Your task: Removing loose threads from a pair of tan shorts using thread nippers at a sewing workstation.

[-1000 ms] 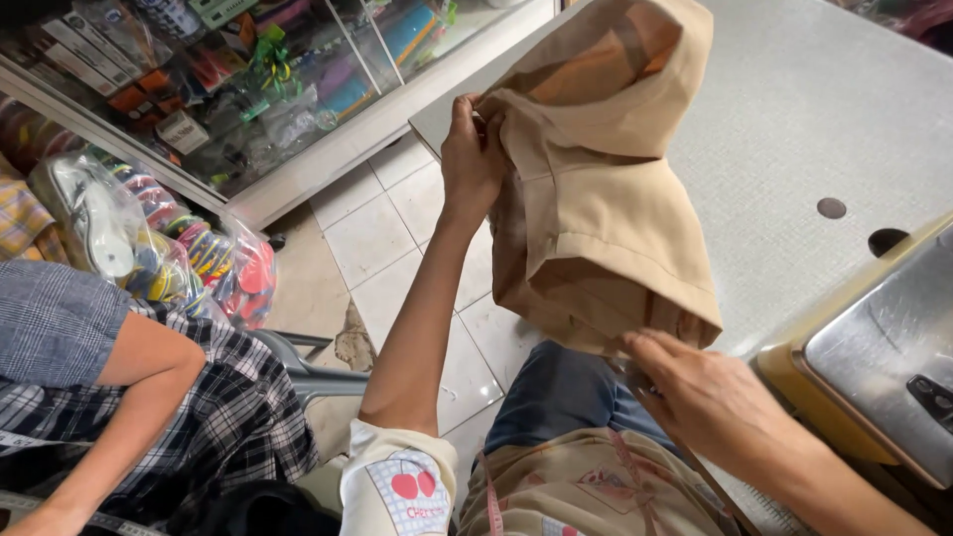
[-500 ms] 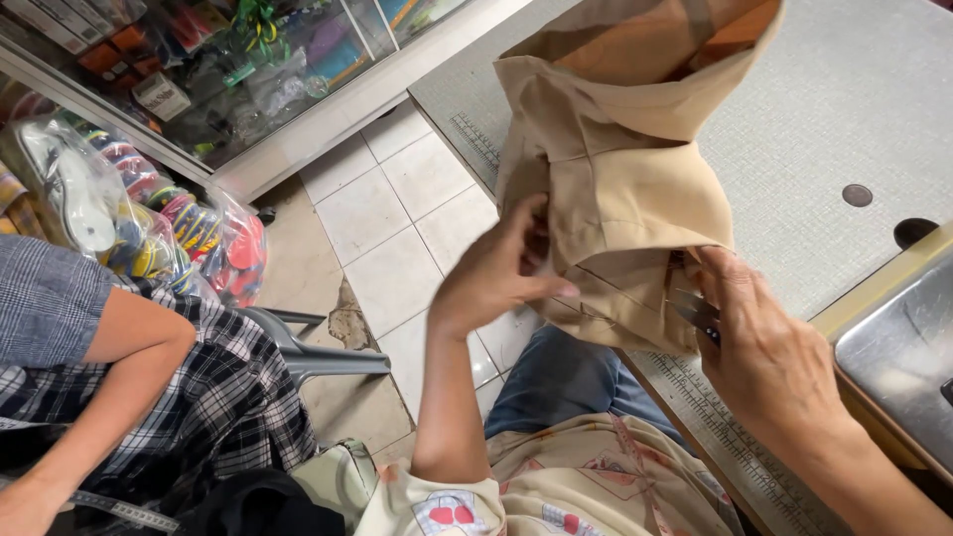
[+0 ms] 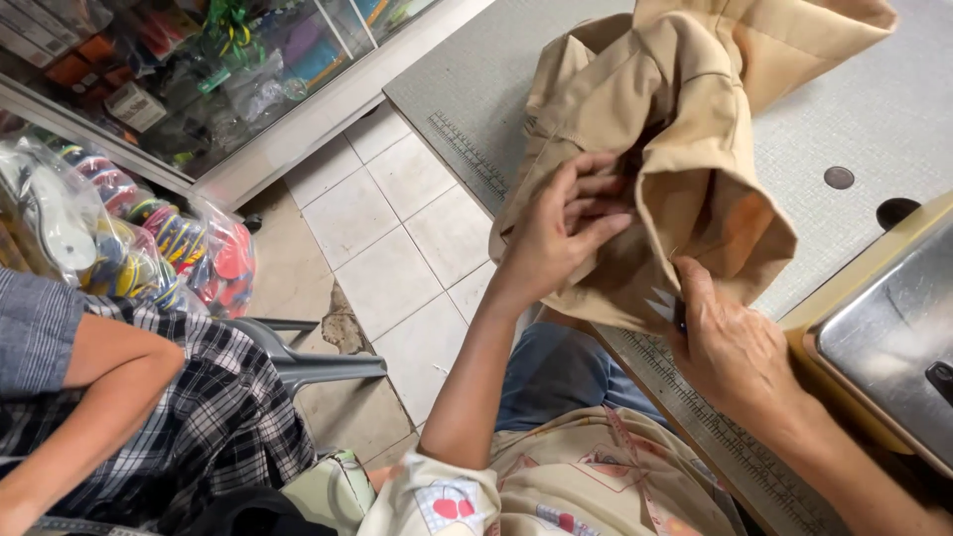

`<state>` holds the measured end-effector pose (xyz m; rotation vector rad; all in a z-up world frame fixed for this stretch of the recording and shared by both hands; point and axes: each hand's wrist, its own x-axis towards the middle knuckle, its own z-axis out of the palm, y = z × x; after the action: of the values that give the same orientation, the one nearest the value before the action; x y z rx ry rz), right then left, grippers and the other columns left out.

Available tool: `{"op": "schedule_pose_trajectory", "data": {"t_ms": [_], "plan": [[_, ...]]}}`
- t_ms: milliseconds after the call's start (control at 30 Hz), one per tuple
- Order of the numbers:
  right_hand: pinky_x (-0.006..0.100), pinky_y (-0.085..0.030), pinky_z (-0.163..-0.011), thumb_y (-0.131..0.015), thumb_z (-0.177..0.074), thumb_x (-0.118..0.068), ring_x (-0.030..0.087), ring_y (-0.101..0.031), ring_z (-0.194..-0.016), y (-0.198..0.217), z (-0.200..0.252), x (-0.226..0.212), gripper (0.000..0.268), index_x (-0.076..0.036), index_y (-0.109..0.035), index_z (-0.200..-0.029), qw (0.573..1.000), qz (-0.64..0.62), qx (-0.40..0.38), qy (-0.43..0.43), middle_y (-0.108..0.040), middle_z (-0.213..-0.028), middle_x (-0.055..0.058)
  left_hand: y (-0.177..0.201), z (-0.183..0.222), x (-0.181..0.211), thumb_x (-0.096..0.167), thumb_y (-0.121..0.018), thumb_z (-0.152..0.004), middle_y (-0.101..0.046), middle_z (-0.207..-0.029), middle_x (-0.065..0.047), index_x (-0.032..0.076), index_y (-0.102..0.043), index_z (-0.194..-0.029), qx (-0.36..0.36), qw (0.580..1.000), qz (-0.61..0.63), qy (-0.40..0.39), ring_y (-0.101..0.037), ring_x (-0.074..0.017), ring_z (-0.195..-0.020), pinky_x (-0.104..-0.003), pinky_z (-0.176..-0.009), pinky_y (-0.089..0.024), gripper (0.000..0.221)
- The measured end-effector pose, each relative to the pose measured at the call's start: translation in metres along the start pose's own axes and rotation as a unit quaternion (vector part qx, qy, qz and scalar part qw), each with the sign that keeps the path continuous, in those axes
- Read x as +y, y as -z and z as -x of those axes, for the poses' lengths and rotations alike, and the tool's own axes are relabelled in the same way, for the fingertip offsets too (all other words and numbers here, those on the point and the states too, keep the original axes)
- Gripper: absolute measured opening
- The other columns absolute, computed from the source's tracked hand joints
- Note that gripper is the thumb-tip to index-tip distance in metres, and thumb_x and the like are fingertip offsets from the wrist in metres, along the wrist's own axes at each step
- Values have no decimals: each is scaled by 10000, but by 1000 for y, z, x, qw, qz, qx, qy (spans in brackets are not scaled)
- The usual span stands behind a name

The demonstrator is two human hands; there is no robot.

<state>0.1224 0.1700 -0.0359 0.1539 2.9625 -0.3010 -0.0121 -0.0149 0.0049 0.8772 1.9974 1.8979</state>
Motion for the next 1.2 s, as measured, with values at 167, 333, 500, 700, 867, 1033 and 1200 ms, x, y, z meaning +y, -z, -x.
{"op": "schedule_pose_trajectory", "data": {"t_ms": [167, 333, 500, 700, 867, 1033, 1200], "plan": [[438, -404, -679, -521, -1005, -203, 299, -530, -716, 19, 0, -10, 137, -109, -545, -1101, 936, -330, 7, -121, -609, -802, 148, 4, 21, -3, 204, -755, -898, -726, -1237, -80, 70, -652, -1239, 7, 991, -132, 26, -692, -211, -1181, -329, -1034, -545, 380], [291, -221, -371, -596, -1019, -172, 136, -299, -414, 2, -4, -9, 150, -75, -492, -972, 735, -668, -67, -100, -352, -540, 46, 1, 21, -18, 136, -801, -828, -678, -1270, -88, 72, -630, -1255, 5, 966, -257, 17, -630, -267, -1240, -381, -1036, -481, 464], [241, -161, -337, -651, -928, -90, 77, -255, -389, -19, -3, -6, 145, -83, -558, -1039, 619, -774, -106, -76, -311, -523, -8, -16, 24, -7, 438, -762, -809, -650, -1396, -109, 116, -616, -1349, -6, 974, -225, 11, -578, -262, -1346, -437, -1136, -465, 645], [242, -308, -261, -651, -929, 23, 112, -391, -289, -17, 6, -6, 99, 75, -624, -850, 624, -771, -116, -52, -482, -454, 86, -33, 19, -48, 87, -646, -968, -759, -1073, -67, 209, -707, -1176, -18, 974, -208, -85, -711, -293, -1117, -409, -1019, -549, 248], [246, -577, -744, -530, -918, 42, 90, -785, -873, 47, 28, -23, 323, -148, -702, -1114, 921, -337, 155, 122, -801, -1038, -28, -16, 24, -30, 47, -703, -902, -737, -987, 21, 155, -673, -1031, -4, 990, -139, 18, -694, -129, -934, -277, -815, -527, 170], [399, -566, -481, -568, -836, 108, 291, -689, -775, 22, 23, -7, 673, -75, -504, -1481, 947, -79, 269, 155, -552, -1490, 191, -17, 34, -16, 118, -750, -922, -755, -975, 20, 147, -723, -1006, -40, 992, -123, 3, -693, -113, -934, -261, -843, -534, 93], [474, -608, -477, -400, -874, 23, 280, -702, -1076, -2, -2, 0, 579, -138, -426, -1430, 997, 15, 23, 67, -519, -1479, 55, 2, 43, -28, 36, -873, -789, -764, -828, 29, 167, -760, -862, 100, 993, 56, -26, -742, -71, -779, -193, -747, -640, 188]]}}
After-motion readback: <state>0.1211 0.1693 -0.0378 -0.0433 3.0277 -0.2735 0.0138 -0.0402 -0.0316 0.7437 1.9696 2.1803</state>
